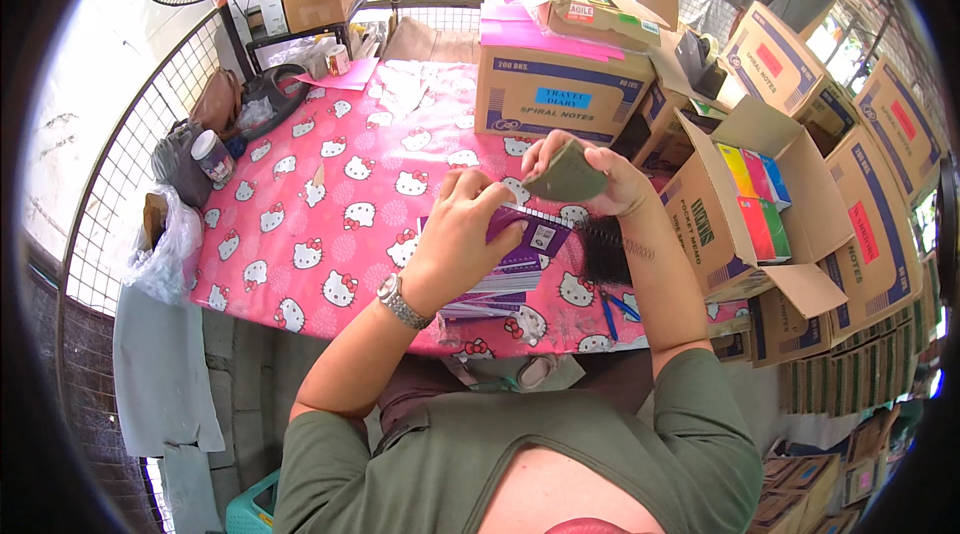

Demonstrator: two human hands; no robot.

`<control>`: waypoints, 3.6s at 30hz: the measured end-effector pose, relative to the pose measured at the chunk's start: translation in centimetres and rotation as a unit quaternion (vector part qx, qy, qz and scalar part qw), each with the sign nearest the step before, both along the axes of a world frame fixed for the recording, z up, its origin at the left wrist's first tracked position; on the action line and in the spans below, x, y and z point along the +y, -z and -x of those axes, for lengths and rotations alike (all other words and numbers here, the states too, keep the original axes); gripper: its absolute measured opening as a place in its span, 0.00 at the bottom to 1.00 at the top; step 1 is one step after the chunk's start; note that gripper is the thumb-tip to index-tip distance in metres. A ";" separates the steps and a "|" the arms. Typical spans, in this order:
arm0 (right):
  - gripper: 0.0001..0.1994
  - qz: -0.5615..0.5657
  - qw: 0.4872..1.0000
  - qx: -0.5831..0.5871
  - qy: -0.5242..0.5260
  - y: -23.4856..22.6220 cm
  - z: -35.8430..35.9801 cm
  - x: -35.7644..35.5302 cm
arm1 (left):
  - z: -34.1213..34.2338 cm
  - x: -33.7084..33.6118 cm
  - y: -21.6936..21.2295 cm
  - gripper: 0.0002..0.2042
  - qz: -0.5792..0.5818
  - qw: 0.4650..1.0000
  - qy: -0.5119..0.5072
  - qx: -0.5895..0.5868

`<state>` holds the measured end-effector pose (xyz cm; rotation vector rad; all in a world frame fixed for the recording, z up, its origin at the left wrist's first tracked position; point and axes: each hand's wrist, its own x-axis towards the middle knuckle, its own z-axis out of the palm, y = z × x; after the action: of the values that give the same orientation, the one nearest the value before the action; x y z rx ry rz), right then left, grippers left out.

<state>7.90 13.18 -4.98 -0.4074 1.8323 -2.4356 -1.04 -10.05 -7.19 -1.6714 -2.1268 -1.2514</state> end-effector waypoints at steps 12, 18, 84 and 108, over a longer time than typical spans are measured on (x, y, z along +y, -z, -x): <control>0.28 -0.023 0.993 0.037 -0.106 0.0 0.8 -0.7 | 0.9 -0.9 -0.2 0.18 0.049 0.991 -0.032 -0.123; 0.26 -0.119 0.989 -0.020 -0.083 -0.1 0.8 -0.6 | 1.1 -0.5 0.4 0.17 0.024 0.990 -0.020 -0.138; 0.28 -0.668 0.426 -0.167 0.587 22.8 -14.1 13.7 | 1.8 -0.4 0.4 0.15 -0.002 0.966 0.052 -0.253; 0.32 -0.228 0.812 0.109 0.527 12.9 -13.4 -9.4 | 1.4 -0.1 1.8 0.15 -0.033 0.978 -0.024 -0.206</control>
<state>21.27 3.75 -17.92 0.5672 3.2722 -2.2614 -2.43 -10.20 -8.95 -1.4200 -2.2943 -1.7589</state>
